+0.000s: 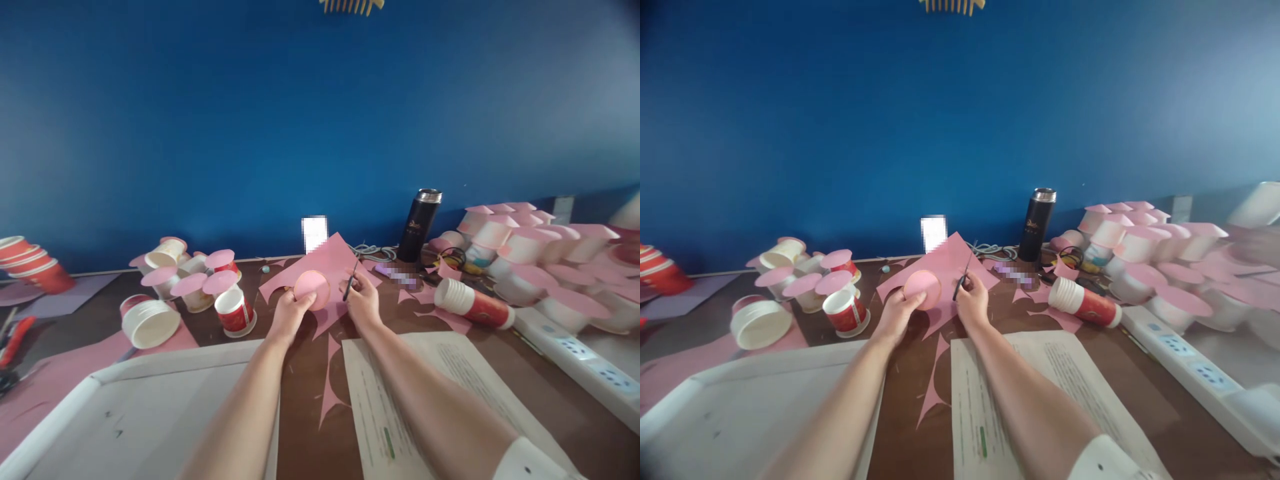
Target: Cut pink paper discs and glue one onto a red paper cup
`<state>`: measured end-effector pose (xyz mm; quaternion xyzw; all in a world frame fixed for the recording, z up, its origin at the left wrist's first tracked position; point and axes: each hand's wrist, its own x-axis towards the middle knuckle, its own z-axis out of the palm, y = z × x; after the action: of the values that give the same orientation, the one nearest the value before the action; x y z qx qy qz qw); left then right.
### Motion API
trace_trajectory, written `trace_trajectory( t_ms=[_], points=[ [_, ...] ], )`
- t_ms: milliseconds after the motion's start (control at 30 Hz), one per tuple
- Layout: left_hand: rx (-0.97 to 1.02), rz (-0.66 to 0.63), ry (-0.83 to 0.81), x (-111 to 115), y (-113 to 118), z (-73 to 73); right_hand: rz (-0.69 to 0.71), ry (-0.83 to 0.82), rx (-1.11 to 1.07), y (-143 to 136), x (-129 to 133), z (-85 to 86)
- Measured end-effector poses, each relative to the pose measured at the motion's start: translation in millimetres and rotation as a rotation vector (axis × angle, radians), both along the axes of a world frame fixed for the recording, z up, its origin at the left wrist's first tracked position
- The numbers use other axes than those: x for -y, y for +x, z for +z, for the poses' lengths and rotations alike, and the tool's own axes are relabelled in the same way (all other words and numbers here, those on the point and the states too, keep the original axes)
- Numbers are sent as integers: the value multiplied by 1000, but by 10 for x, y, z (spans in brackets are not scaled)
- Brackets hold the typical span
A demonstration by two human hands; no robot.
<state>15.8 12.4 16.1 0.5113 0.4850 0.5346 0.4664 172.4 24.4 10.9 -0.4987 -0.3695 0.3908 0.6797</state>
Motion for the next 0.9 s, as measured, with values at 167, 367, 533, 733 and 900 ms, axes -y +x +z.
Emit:
trace_trajectory(
  t_ms=[167, 367, 533, 733, 900],
  points=[
    [209, 35, -3, -76, 4, -81, 23, -102, -52, 4, -7, 6],
    [390, 70, -35, -127, -6, -76, -49, -84, 116, 0, 5, -33],
    [482, 151, -43, -133, -6, -27, 70, -70, 101, -30, 15, -69],
    [479, 224, -39, -161, -18, -35, 321, -63, -34, -138, 93, -13],
    [413, 208, -26, -169, -25, -71, 313, -59, -80, -161, 132, 56]
  ],
)
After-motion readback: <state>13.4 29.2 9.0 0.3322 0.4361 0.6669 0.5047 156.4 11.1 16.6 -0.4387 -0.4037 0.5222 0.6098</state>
